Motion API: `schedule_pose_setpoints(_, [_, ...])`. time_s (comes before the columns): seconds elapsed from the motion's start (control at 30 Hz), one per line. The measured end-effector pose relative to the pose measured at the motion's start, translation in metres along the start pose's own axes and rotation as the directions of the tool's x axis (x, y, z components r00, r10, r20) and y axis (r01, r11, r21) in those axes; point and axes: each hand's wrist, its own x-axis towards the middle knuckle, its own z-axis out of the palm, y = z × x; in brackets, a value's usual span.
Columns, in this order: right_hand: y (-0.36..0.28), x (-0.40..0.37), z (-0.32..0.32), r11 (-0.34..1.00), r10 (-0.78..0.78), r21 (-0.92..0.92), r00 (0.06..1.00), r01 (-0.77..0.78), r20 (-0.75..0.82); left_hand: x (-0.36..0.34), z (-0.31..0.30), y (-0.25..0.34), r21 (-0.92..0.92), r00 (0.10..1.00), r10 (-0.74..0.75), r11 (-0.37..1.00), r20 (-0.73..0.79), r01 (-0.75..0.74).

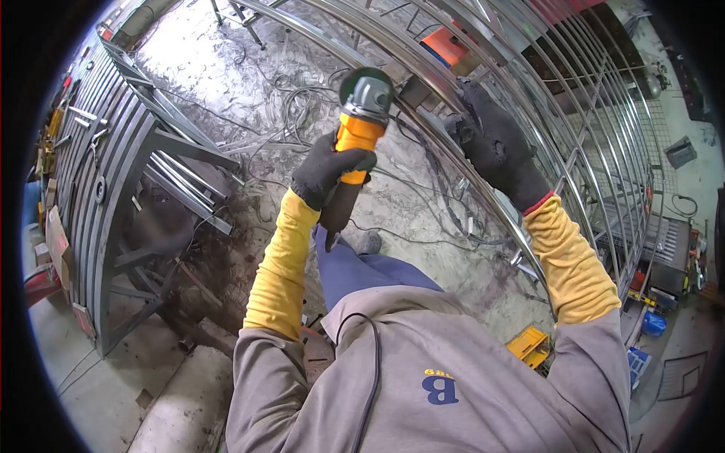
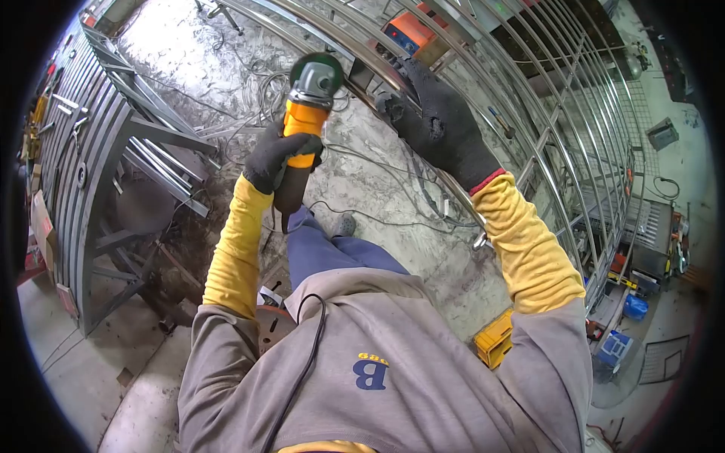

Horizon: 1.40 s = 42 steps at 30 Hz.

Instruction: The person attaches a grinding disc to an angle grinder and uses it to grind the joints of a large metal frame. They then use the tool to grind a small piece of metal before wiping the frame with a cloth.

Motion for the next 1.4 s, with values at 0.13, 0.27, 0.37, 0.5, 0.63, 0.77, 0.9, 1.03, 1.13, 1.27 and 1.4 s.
schedule_pose_setpoints(0.13, [-0.001, 0.001, 0.002, 0.999, -0.040, 0.005, 0.995, 0.041, -0.089, 0.010, -0.015, -0.014, -0.024, 0.995, 0.059, 0.998, -0.078, -0.061])
schedule_pose_setpoints(0.27, [-0.005, 0.002, -0.004, 0.999, 0.028, 0.039, 0.999, -0.027, -0.017, 0.004, -0.018, -0.051, 0.008, 0.997, 0.062, 0.998, 0.043, -0.062])
schedule_pose_setpoints(0.37, [-0.006, 0.002, -0.002, 0.999, 0.017, 0.032, 0.999, -0.015, -0.048, -0.004, -0.010, -0.064, 0.096, 0.997, 0.021, 0.995, 0.072, -0.028])
schedule_pose_setpoints(0.5, [0.001, 0.000, -0.002, 0.999, -0.028, -0.040, 1.000, 0.028, -0.012, 0.011, -0.022, -0.073, -0.136, 0.996, 0.085, 0.987, 0.021, -0.082])
schedule_pose_setpoints(0.63, [0.000, -0.002, -0.004, 1.000, -0.008, -0.014, 1.000, 0.008, -0.002, 0.020, -0.033, -0.042, -0.324, 0.990, 0.133, 0.940, 0.054, -0.109])
schedule_pose_setpoints(0.77, [0.003, -0.001, -0.001, 0.999, -0.029, 0.017, 0.999, 0.030, -0.038, 0.025, -0.032, -0.044, -0.269, 0.985, 0.115, 0.960, 0.127, -0.078])
schedule_pose_setpoints(0.9, [-0.002, 0.001, -0.002, 0.996, 0.028, 0.085, 0.999, -0.025, -0.031, 0.009, -0.007, -0.064, -0.306, 0.989, 0.066, 0.952, 0.133, -0.023])
schedule_pose_setpoints(1.03, [0.000, 0.000, -0.001, 0.991, -0.020, 0.125, 0.988, 0.040, -0.154, -0.014, 0.024, -0.073, -0.346, 0.981, -0.023, 0.934, 0.192, 0.090])
schedule_pose_setpoints(1.13, [0.004, -0.001, 0.000, 0.977, 0.014, 0.214, 0.987, 0.020, -0.158, -0.030, 0.052, -0.067, -0.255, 0.970, -0.140, 0.948, 0.201, 0.189])
schedule_pose_setpoints(1.27, [0.004, -0.005, 0.000, 0.973, -0.229, -0.083, 0.852, 0.216, -0.471, -0.047, 0.103, -0.035, -0.328, 0.953, -0.239, 0.899, 0.185, 0.290])
schedule_pose_setpoints(1.4, [-0.053, -0.067, 0.004, 0.950, -0.263, -0.259, 0.898, 0.176, -0.354, -0.061, 0.132, 0.008, -0.479, 0.921, -0.363, 0.789, 0.139, 0.384])
